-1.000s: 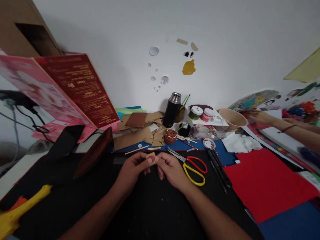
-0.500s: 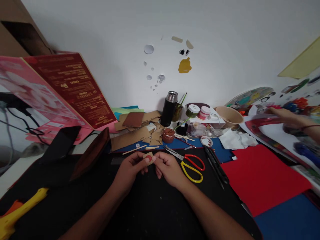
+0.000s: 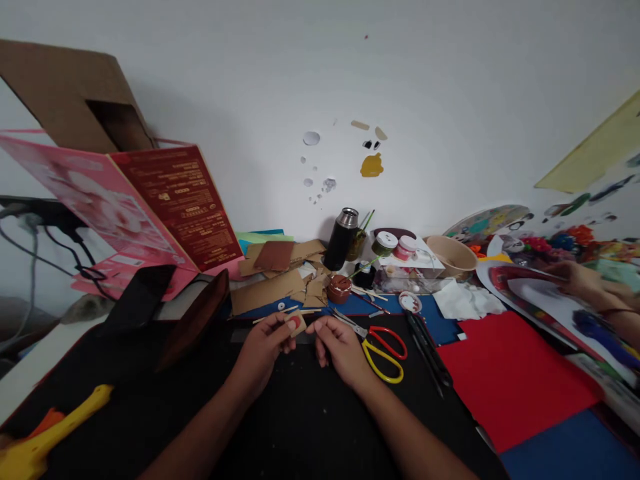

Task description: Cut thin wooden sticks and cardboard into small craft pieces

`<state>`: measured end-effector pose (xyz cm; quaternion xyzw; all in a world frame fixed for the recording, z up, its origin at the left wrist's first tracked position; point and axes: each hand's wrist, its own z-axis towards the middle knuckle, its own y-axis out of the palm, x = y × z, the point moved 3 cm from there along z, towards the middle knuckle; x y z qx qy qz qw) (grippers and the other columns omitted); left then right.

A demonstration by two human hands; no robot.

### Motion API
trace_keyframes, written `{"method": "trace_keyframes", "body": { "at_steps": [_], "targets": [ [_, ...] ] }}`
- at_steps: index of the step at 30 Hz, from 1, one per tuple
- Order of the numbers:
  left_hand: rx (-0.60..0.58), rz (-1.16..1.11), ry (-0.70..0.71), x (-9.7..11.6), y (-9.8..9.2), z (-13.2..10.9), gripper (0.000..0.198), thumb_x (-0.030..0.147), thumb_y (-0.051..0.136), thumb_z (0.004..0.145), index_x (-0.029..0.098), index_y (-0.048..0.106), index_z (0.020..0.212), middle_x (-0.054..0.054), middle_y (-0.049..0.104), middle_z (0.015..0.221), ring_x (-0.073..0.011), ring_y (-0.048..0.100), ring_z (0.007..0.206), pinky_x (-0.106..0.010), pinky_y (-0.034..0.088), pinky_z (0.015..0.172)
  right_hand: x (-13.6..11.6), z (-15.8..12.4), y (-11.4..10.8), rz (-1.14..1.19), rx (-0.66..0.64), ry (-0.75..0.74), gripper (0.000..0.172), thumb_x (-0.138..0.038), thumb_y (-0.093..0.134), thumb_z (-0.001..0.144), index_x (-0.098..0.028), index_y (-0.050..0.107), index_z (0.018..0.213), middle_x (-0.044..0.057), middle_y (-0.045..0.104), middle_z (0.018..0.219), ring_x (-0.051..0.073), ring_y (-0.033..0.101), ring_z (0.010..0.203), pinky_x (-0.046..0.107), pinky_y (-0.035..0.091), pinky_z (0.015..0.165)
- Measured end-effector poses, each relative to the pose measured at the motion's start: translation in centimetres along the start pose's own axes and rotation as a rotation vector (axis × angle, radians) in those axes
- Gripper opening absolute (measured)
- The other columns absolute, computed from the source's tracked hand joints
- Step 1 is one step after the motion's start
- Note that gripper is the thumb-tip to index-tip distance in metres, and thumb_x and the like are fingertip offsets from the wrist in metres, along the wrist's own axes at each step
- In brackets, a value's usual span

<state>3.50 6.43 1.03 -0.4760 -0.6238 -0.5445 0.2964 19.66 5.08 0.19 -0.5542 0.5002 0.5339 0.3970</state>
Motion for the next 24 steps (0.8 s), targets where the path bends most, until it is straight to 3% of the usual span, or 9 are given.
{"method": "trace_keyframes", "body": {
  "at_steps": [8, 14, 20, 22, 24],
  "targets": [
    [0.005, -0.068, -0.008, 0.2, -0.1, -0.2, 0.033, 0.041, 0.089, 0.065, 0.017, 0.071, 0.078, 0.001, 0.064, 0.072, -0.0104, 0.053, 0.057, -0.024, 0.038, 0.055, 0.3, -0.1, 0.5, -0.149, -0.001, -0.016, 0.050, -0.064, 0.058, 0.094, -0.015, 0.068, 0.093, -0.007, 0.051, 0.052, 0.010, 0.045, 0.041, 0.021, 0.033, 0.045],
    [0.003, -0.109, -0.035, 0.1, -0.3, -0.5, 0.030, 0.037, 0.089, 0.066, 0.017, 0.074, 0.082, 0.000, 0.065, 0.078, -0.0113, 0.054, 0.063, -0.025, 0.040, 0.060, -1.7, -1.6, -0.4, -0.271, 0.000, -0.035, 0.048, -0.061, 0.053, 0.098, -0.016, 0.069, 0.096, -0.006, 0.052, 0.055, 0.011, 0.048, 0.045, 0.022, 0.035, 0.048],
    [-0.010, -0.092, -0.003, -0.4, -0.7, -0.4, 0.027, 0.036, 0.087, 0.070, 0.017, 0.075, 0.084, -0.003, 0.066, 0.079, -0.0139, 0.055, 0.066, -0.026, 0.040, 0.060, -6.3, -4.2, -4.2, -0.845, 0.034, -0.188, 0.026, -0.041, 0.055, 0.101, -0.022, 0.073, 0.101, 0.002, 0.071, 0.080, 0.017, 0.061, 0.068, 0.026, 0.041, 0.063],
    [-0.011, -0.101, -0.008, -0.5, -0.8, -0.4, 0.029, 0.037, 0.089, 0.068, 0.017, 0.075, 0.084, -0.003, 0.067, 0.081, -0.0141, 0.056, 0.068, -0.026, 0.042, 0.060, -7.4, -4.8, -5.9, -0.973, 0.035, -0.180, 0.024, -0.038, 0.055, 0.101, -0.022, 0.072, 0.108, 0.005, 0.075, 0.099, 0.020, 0.067, 0.081, 0.029, 0.045, 0.074],
    [-0.016, -0.103, -0.016, -0.5, -0.8, -0.4, 0.030, 0.038, 0.091, 0.066, 0.018, 0.075, 0.082, -0.004, 0.069, 0.083, -0.0144, 0.056, 0.069, -0.025, 0.042, 0.060, -8.1, -5.3, -7.5, -1.060, 0.043, -0.153, 0.025, -0.037, 0.056, 0.101, -0.021, 0.071, 0.113, 0.007, 0.075, 0.102, 0.021, 0.068, 0.086, 0.030, 0.048, 0.078]
  ]
}}
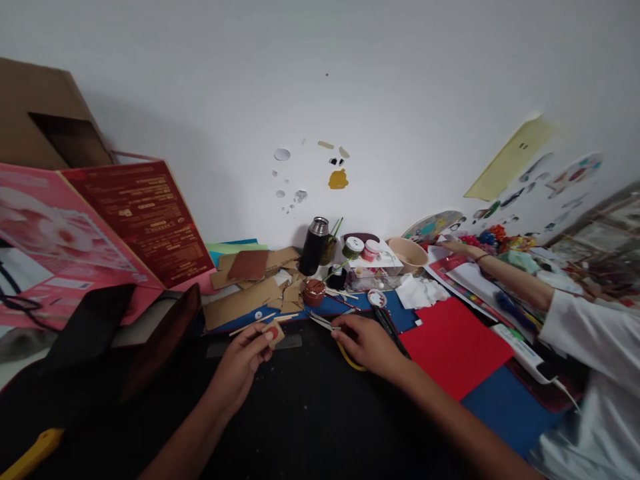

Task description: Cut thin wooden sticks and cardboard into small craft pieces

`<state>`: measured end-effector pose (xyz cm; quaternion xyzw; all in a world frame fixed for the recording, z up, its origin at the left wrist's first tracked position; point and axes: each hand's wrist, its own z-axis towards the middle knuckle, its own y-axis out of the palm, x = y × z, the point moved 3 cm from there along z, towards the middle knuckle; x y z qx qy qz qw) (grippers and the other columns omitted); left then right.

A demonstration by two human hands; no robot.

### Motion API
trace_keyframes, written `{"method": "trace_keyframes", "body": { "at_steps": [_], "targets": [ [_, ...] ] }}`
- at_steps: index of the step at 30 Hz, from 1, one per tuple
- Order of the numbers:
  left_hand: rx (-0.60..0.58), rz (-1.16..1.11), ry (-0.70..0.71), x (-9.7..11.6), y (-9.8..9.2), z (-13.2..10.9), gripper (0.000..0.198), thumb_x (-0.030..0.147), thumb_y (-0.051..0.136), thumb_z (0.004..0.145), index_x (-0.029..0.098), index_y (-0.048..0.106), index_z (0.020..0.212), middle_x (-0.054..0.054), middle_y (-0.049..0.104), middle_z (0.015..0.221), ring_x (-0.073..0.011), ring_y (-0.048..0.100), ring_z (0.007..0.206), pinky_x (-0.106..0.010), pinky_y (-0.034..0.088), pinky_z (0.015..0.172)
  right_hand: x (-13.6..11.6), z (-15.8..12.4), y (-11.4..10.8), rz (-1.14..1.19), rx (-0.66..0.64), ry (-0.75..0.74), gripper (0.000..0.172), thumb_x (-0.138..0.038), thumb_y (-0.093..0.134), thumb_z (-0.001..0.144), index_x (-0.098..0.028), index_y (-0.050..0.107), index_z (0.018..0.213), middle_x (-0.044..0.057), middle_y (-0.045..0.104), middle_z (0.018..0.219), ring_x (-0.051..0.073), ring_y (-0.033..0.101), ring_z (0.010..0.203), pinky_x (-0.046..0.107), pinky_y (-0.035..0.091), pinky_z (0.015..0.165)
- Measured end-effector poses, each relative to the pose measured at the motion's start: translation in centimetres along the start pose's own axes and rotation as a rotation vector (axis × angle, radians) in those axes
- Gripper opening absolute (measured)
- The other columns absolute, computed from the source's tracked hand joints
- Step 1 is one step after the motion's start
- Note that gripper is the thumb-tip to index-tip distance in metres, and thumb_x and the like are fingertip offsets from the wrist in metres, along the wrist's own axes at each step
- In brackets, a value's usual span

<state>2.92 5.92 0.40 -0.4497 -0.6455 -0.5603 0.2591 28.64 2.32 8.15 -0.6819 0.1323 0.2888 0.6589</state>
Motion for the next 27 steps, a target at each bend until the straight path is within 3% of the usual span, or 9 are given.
{"method": "trace_keyframes", "body": {
  "at_steps": [6, 13, 27],
  "targets": [
    [0.010, 0.028, -0.008, 0.1, 0.1, -0.1, 0.032, 0.041, 0.093, 0.064, 0.018, 0.076, 0.079, -0.005, 0.070, 0.085, -0.0146, 0.056, 0.071, -0.025, 0.043, 0.061, 1.8, -1.0, -1.9, -0.246, -0.107, -0.007, 0.031, -0.035, 0.062, 0.099, -0.021, 0.067, 0.125, 0.012, 0.068, 0.125, 0.025, 0.065, 0.113, 0.034, 0.048, 0.096],
    [0.030, 0.028, -0.014, 0.6, 0.5, -0.3, 0.035, 0.040, 0.094, 0.058, 0.017, 0.074, 0.075, -0.003, 0.066, 0.080, -0.0134, 0.054, 0.068, -0.024, 0.040, 0.056, 2.7, -1.1, -0.2, -0.490, -0.211, 0.006, 0.036, -0.029, 0.060, 0.098, -0.021, 0.063, 0.132, 0.014, 0.066, 0.121, 0.028, 0.063, 0.111, 0.037, 0.048, 0.094],
    [0.011, 0.033, -0.065, 0.7, 0.7, -0.5, 0.036, 0.038, 0.096, 0.056, 0.017, 0.074, 0.076, -0.001, 0.066, 0.076, -0.0102, 0.050, 0.062, -0.022, 0.038, 0.055, 2.4, -1.3, 0.6, -0.528, -0.238, -0.048, 0.028, -0.020, 0.052, 0.097, -0.019, 0.067, 0.121, 0.012, 0.066, 0.109, 0.026, 0.065, 0.099, 0.032, 0.048, 0.083]
  ]
}}
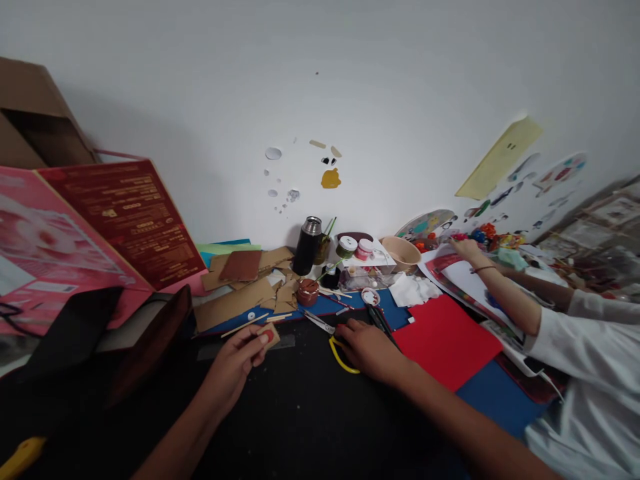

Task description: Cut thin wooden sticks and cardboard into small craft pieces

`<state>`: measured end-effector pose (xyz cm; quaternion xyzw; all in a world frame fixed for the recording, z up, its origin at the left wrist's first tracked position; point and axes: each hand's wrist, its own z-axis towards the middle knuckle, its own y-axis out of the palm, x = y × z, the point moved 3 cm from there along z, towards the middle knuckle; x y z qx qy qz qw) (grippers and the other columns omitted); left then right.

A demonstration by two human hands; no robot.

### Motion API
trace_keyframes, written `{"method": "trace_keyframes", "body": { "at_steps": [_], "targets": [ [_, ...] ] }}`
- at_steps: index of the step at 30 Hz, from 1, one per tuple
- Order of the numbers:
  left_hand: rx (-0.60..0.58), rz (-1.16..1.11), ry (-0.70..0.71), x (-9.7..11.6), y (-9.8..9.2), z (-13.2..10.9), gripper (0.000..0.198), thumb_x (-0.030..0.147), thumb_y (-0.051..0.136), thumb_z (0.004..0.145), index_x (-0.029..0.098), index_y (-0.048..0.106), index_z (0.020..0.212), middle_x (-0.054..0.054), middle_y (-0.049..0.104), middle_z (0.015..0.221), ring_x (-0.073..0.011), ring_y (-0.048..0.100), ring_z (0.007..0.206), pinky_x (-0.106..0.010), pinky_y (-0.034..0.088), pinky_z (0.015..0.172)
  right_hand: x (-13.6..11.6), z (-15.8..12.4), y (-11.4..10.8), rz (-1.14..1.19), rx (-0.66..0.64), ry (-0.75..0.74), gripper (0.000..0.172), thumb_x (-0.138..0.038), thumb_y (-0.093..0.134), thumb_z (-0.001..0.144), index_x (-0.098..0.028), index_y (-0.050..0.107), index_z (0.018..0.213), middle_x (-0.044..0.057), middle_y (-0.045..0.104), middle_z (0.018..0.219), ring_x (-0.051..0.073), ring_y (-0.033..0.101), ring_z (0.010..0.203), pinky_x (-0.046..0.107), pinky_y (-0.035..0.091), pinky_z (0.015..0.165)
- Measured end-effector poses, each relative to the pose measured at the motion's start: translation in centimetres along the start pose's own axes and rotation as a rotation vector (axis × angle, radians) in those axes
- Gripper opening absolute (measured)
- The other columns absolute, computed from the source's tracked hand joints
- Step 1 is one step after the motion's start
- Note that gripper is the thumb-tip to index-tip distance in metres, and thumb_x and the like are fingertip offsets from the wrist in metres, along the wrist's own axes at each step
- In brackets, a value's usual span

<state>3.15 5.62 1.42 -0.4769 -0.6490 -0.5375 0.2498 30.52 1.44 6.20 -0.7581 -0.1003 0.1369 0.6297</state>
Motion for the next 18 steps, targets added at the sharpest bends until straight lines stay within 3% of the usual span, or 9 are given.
{"method": "trace_keyframes", "body": {
  "at_steps": [5, 12, 18],
  "targets": [
    [0.049, -0.059, -0.038, 0.0, 0.0, 0.1, 0.040, 0.035, 0.098, 0.050, 0.017, 0.075, 0.078, -0.003, 0.070, 0.080, -0.0105, 0.053, 0.063, -0.021, 0.041, 0.056, 0.0, -0.6, 0.0, 0.064, -0.010, 0.017, 0.027, -0.020, 0.056, 0.092, -0.019, 0.068, 0.116, 0.011, 0.068, 0.106, 0.023, 0.067, 0.092, 0.028, 0.046, 0.076],
    [0.021, -0.126, -0.039, -0.4, 0.0, 0.1, 0.043, 0.036, 0.098, 0.052, 0.016, 0.071, 0.078, -0.001, 0.066, 0.074, -0.0088, 0.052, 0.057, -0.020, 0.037, 0.050, 0.1, -1.8, -0.6, 0.415, -0.042, 0.148, 0.033, -0.024, 0.063, 0.086, -0.021, 0.067, 0.118, 0.007, 0.071, 0.103, 0.019, 0.066, 0.083, 0.026, 0.045, 0.072],
    [0.010, -0.141, -0.028, -0.7, -0.3, 0.4, 0.043, 0.036, 0.097, 0.055, 0.016, 0.070, 0.081, 0.000, 0.066, 0.076, -0.0092, 0.054, 0.057, -0.021, 0.038, 0.049, -0.5, -2.1, 0.7, 0.765, -0.177, 0.266, 0.057, -0.029, 0.065, 0.089, -0.020, 0.053, 0.144, 0.003, 0.066, 0.090, 0.016, 0.060, 0.071, 0.024, 0.043, 0.060]
  ]
}}
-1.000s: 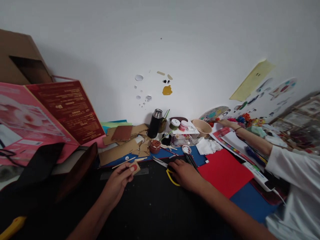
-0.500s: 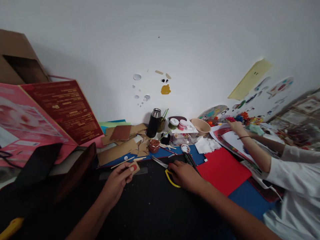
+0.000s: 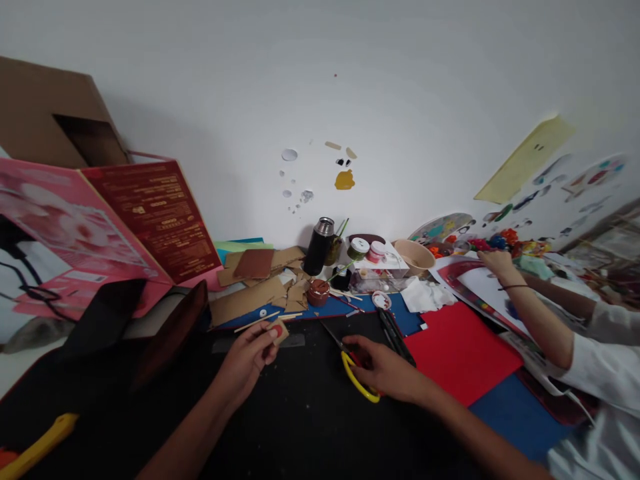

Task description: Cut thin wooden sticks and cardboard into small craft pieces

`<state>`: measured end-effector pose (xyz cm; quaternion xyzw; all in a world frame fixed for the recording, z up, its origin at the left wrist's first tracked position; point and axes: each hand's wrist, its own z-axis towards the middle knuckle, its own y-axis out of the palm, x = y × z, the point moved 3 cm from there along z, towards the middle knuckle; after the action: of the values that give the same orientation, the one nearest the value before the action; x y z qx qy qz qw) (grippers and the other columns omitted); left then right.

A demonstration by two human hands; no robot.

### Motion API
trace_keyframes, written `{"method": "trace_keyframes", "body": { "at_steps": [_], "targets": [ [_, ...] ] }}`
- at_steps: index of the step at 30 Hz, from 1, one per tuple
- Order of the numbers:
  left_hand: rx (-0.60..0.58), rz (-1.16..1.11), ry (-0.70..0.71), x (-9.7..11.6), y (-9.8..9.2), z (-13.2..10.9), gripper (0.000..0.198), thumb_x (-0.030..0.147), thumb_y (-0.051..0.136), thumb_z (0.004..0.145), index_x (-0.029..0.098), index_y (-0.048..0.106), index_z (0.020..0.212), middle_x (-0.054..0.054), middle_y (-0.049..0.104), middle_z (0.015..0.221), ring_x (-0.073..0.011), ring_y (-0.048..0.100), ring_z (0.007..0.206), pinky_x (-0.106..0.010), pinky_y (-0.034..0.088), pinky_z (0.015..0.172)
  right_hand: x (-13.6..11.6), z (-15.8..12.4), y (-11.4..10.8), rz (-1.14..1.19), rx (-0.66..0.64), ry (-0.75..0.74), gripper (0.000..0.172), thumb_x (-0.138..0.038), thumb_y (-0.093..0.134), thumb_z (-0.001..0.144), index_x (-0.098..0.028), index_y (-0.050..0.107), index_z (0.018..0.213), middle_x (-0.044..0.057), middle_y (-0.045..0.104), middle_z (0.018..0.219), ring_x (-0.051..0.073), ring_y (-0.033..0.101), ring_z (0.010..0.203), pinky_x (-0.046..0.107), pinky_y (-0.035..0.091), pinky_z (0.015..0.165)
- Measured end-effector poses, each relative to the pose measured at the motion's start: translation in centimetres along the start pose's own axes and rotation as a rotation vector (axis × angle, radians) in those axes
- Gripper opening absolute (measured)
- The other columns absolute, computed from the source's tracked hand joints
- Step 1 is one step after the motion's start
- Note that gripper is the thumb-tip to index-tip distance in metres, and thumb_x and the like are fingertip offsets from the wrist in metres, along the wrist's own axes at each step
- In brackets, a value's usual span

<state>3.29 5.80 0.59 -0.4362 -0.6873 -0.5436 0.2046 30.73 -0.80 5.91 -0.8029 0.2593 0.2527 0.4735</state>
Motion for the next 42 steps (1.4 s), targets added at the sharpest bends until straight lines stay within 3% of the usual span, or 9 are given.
{"method": "trace_keyframes", "body": {
  "at_steps": [3, 8, 11, 16, 21, 27, 34, 42],
  "targets": [
    [0.007, -0.002, -0.003, -0.1, -0.1, 0.1, 0.044, 0.036, 0.098, 0.054, 0.016, 0.070, 0.082, -0.001, 0.067, 0.078, -0.0089, 0.054, 0.057, -0.021, 0.038, 0.049, 0.5, 0.0, 0.8, 0.141, -0.009, 0.023, 0.056, -0.032, 0.071, 0.085, -0.019, 0.058, 0.138, 0.002, 0.064, 0.087, 0.015, 0.058, 0.070, 0.024, 0.042, 0.058],
    [0.005, -0.008, 0.000, 0.0, 0.1, 0.0, 0.045, 0.038, 0.098, 0.054, 0.015, 0.071, 0.082, -0.001, 0.067, 0.079, -0.0091, 0.054, 0.057, -0.021, 0.039, 0.049, 1.3, -0.4, 2.4, 0.567, -0.070, 0.077, 0.056, -0.040, 0.079, 0.077, -0.022, 0.060, 0.126, -0.001, 0.061, 0.085, 0.009, 0.052, 0.058, 0.020, 0.041, 0.049],
    [0.006, -0.014, -0.008, 0.2, 0.4, -0.1, 0.045, 0.037, 0.097, 0.054, 0.014, 0.071, 0.082, 0.000, 0.066, 0.077, -0.0089, 0.054, 0.057, -0.021, 0.039, 0.049, 1.0, -0.3, 3.5, 0.738, -0.115, 0.000, 0.057, -0.043, 0.085, 0.075, -0.023, 0.059, 0.122, -0.004, 0.061, 0.082, 0.008, 0.052, 0.054, 0.019, 0.043, 0.048],
    [0.026, -0.009, -0.023, 0.3, 0.5, -0.1, 0.045, 0.035, 0.097, 0.053, 0.015, 0.070, 0.082, 0.001, 0.065, 0.075, -0.0094, 0.056, 0.056, -0.021, 0.040, 0.049, 0.1, 0.9, 5.5, 0.868, -0.126, -0.146, 0.053, -0.057, 0.079, 0.084, -0.019, 0.058, 0.114, -0.005, 0.060, 0.069, 0.009, 0.057, 0.049, 0.017, 0.039, 0.045],
    [-0.014, 0.004, -0.014, 0.1, 0.4, -0.1, 0.039, 0.035, 0.095, 0.059, 0.015, 0.070, 0.082, 0.001, 0.065, 0.076, -0.0106, 0.059, 0.059, -0.022, 0.043, 0.052, -1.7, 2.7, 7.1, 1.042, -0.115, -0.263, 0.053, -0.062, 0.076, 0.085, -0.019, 0.055, 0.110, -0.005, 0.061, 0.064, 0.010, 0.055, 0.045, 0.018, 0.040, 0.042],
    [-0.023, 0.019, 0.011, 0.4, 0.6, 0.1, 0.040, 0.036, 0.097, 0.058, 0.015, 0.070, 0.079, 0.002, 0.063, 0.073, -0.0110, 0.060, 0.059, -0.021, 0.047, 0.053, -4.6, 5.6, 8.1, 1.108, 0.039, -0.252, 0.044, -0.055, 0.077, 0.085, -0.020, 0.053, 0.097, -0.009, 0.053, 0.053, 0.007, 0.041, 0.035, 0.016, 0.031, 0.035],
    [-0.018, -0.008, 0.045, 1.0, 0.8, 0.2, 0.040, 0.035, 0.098, 0.054, 0.015, 0.071, 0.077, 0.001, 0.065, 0.072, -0.0112, 0.061, 0.059, -0.021, 0.048, 0.053, -7.3, 7.7, 8.1, 1.061, 0.077, -0.266, 0.048, -0.059, 0.074, 0.084, -0.017, 0.057, 0.102, -0.008, 0.053, 0.050, 0.007, 0.041, 0.034, 0.017, 0.030, 0.035],
    [-0.105, 0.091, 0.087, 1.1, 1.2, 0.0, 0.035, 0.039, 0.093, 0.065, 0.014, 0.072, 0.077, -0.001, 0.065, 0.071, -0.0118, 0.059, 0.060, -0.023, 0.047, 0.055, -8.7, 9.1, 8.8, 1.013, 0.077, -0.332, 0.048, -0.062, 0.074, 0.085, -0.018, 0.056, 0.093, -0.007, 0.055, 0.052, 0.007, 0.043, 0.035, 0.017, 0.033, 0.036]
  ]
}}
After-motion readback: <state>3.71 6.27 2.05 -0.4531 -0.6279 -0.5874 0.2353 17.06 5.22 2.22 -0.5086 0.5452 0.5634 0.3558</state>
